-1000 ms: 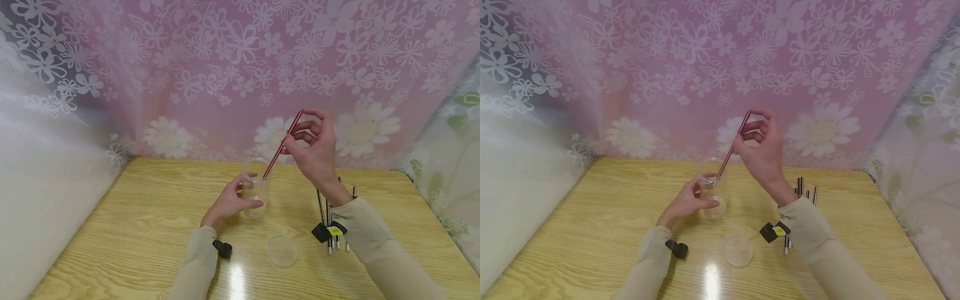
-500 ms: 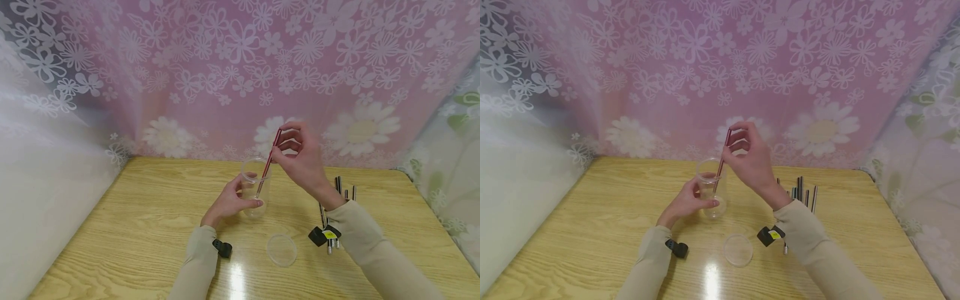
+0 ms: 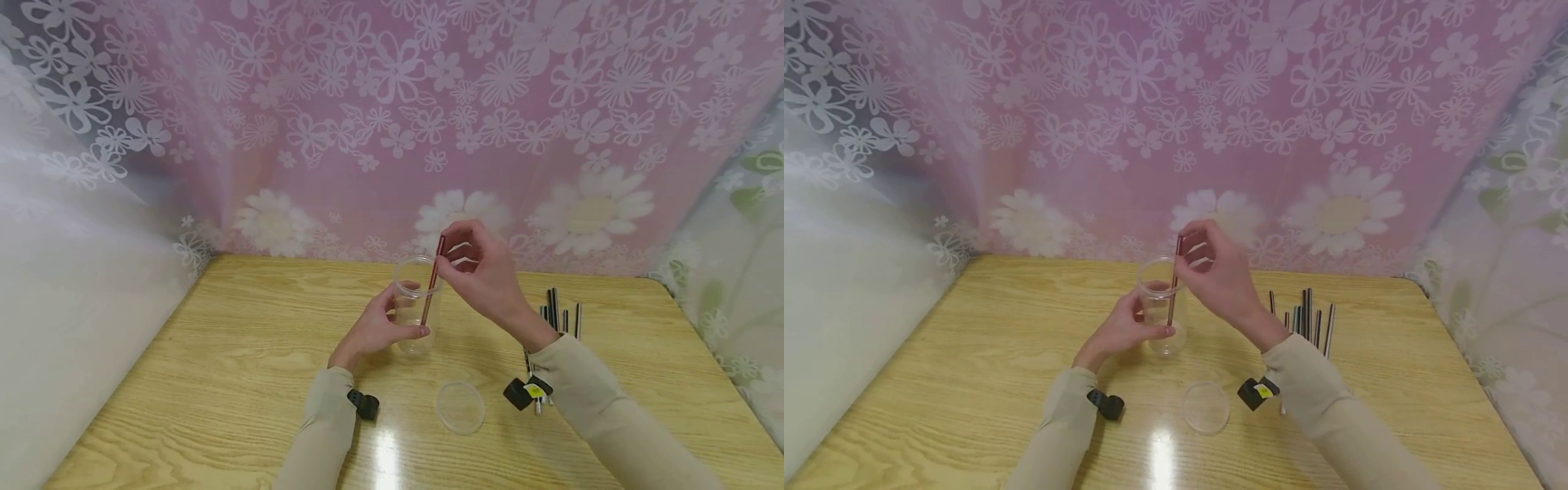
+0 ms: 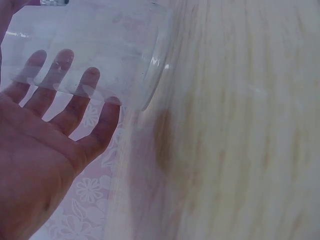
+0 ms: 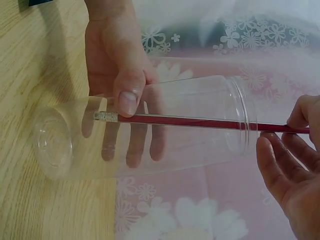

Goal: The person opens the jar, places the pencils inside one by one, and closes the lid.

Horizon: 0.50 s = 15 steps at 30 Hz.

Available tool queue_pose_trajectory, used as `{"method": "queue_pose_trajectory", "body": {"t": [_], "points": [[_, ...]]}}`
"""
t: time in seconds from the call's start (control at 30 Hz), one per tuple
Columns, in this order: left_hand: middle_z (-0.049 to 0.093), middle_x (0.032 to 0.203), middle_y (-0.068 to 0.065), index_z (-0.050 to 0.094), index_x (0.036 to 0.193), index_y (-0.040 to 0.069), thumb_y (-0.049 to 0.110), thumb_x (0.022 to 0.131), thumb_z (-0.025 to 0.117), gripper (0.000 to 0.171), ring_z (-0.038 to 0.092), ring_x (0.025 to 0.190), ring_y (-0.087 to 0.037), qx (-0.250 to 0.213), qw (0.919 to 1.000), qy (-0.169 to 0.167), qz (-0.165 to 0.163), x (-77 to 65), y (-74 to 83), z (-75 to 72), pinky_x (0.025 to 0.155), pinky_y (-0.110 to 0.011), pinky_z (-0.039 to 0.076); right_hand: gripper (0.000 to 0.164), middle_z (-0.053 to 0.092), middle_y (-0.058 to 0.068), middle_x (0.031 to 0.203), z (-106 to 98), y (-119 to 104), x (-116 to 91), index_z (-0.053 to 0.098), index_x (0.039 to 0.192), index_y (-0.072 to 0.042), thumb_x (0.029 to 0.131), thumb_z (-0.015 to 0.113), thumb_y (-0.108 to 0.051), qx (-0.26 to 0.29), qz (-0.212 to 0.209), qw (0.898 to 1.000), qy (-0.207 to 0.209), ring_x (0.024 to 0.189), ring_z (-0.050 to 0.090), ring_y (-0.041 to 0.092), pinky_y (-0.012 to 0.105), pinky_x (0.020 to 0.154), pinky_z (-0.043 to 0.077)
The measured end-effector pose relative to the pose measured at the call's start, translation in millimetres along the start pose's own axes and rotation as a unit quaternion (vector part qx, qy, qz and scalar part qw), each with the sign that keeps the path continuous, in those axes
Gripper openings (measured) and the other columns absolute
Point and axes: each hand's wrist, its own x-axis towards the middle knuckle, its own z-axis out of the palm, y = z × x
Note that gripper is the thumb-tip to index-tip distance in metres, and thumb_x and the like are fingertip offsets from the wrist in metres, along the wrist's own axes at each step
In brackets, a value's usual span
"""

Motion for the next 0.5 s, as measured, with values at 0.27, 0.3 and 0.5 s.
{"method": "queue_pose_trajectory", "body": {"t": [0.27, 0.3, 0.5], "points": [[0.052, 0.15, 0.007, 0.051, 0.142, 0.041, 0.026, 0.083, 0.087, 0.071, 0.052, 0.139, -0.026, -0.007, 1.0, -0.004, 0.002, -0.2, 1.8, -0.2, 0.116, -0.059, 0.036, 0.027, 0.072, 0.009, 0.095, 1, 7, -6, 0.063, 0.115, -0.004, 0.09, 0.07, 0.005, -0.039, -0.04, 0.998, -0.02, 0.082, 0.069, 0.01, 0.025, 0.072, 0.06], [0.051, 0.151, 0.006, 0.051, 0.142, 0.04, 0.026, 0.083, 0.087, 0.071, 0.051, 0.14, -0.027, -0.009, 0.9999, -0.006, 0.003, -0.1, 1.6, -0.3, 0.116, -0.06, 0.036, 0.026, 0.072, 0.008, 0.095, 1, 7, -7, 0.064, 0.114, -0.005, 0.091, 0.07, 0.004, -0.044, -0.042, 0.998, -0.025, 0.083, 0.069, 0.01, 0.025, 0.073, 0.06], [0.052, 0.15, 0.009, 0.05, 0.142, 0.042, 0.028, 0.084, 0.087, 0.071, 0.052, 0.139, -0.023, -0.003, 1.0, -0.008, 0.001, -0.1, -0.4, -0.5, 0.116, -0.06, 0.036, 0.019, 0.071, 0.003, 0.098, 0, 10, -12, 0.066, 0.112, -0.008, 0.094, 0.071, -0.003, -0.088, -0.045, 0.994, -0.047, 0.093, 0.067, 0.013, 0.035, 0.08, 0.06]]}}
